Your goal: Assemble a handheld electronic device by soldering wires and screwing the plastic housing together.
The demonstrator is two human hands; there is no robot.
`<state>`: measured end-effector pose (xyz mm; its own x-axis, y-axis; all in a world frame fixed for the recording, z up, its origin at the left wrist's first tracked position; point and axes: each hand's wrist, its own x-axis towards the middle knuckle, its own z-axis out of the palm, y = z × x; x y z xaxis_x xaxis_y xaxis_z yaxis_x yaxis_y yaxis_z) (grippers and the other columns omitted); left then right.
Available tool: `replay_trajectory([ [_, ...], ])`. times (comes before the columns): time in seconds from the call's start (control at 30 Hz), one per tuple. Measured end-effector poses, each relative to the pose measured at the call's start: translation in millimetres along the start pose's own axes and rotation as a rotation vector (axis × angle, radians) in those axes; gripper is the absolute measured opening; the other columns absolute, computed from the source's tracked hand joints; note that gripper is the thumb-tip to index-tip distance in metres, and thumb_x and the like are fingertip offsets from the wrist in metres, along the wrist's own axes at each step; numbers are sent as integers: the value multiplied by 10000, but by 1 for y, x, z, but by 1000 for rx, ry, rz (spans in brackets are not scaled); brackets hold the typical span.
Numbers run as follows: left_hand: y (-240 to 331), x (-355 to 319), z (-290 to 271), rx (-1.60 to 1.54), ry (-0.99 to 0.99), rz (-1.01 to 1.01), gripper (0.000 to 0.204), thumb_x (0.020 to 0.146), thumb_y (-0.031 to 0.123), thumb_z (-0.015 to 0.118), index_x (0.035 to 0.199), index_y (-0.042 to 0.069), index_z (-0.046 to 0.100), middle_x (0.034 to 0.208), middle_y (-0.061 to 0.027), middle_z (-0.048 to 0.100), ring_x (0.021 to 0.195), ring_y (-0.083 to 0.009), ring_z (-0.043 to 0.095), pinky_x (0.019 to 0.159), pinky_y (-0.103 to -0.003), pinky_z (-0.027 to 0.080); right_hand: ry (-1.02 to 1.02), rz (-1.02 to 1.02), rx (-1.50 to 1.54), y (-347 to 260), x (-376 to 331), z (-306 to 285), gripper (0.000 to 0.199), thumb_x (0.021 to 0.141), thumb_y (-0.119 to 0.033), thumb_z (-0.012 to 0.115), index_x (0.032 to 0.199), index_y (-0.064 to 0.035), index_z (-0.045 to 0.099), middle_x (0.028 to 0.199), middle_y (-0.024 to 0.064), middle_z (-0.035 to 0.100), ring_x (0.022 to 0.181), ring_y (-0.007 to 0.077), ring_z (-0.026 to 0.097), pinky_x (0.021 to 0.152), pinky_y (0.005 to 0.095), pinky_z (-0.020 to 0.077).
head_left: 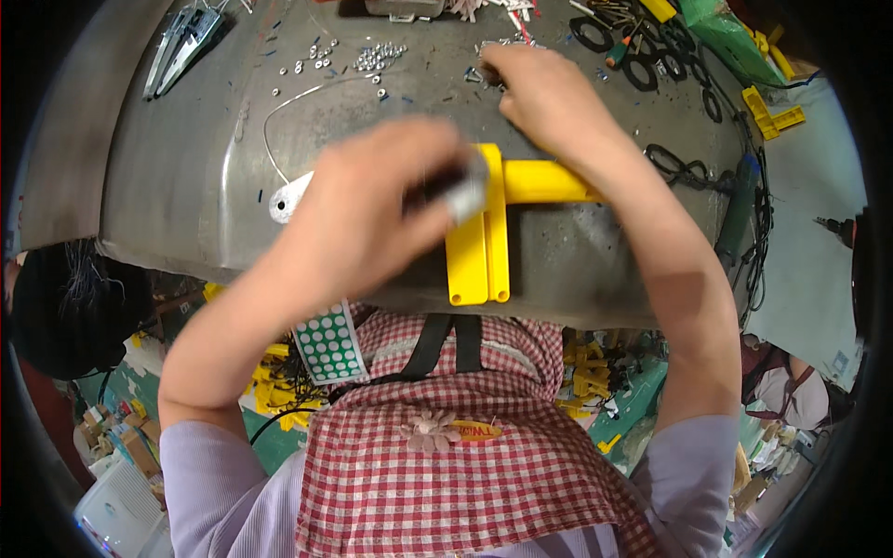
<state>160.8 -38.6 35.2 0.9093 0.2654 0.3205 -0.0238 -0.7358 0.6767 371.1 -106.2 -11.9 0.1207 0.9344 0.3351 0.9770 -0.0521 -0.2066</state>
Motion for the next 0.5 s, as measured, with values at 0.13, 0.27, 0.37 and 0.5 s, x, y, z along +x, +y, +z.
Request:
replay_trajectory([
  [0.13,18,-61,3,-187,-146,-55,207,698,49,730,853,31,594,833,-99,602,757,-250,604,653,-331,486,-142,235,563,-40,-25,-61,146,744,-89,636,865,-11,614,769,123,618,729,274,625,625,355,481],
  [0.27,18,-74,13,-159,-119,-74,239,690,45,726,878,24,580,832,-99,593,759,-268,599,649,-338,485,-233,161,721,-86,-89,-76,126,755,-28,663,873,-25,620,781,83,593,722,209,609,622,307,484],
  [0.37,19,-71,13,-149,-104,-111,248,695,41,722,896,26,578,827,-97,591,746,-269,597,638,-336,484,-147,262,644,-100,-113,-71,147,744,-4,673,880,-40,629,802,79,594,746,226,611,631,315,486],
  [0.5,17,-74,17,-160,-56,-130,251,676,47,734,876,26,585,819,-98,587,729,-259,593,620,-329,485,-105,178,592,-106,-120,-70,180,747,-18,680,920,-51,644,811,87,597,742,247,611,632,323,487],
])
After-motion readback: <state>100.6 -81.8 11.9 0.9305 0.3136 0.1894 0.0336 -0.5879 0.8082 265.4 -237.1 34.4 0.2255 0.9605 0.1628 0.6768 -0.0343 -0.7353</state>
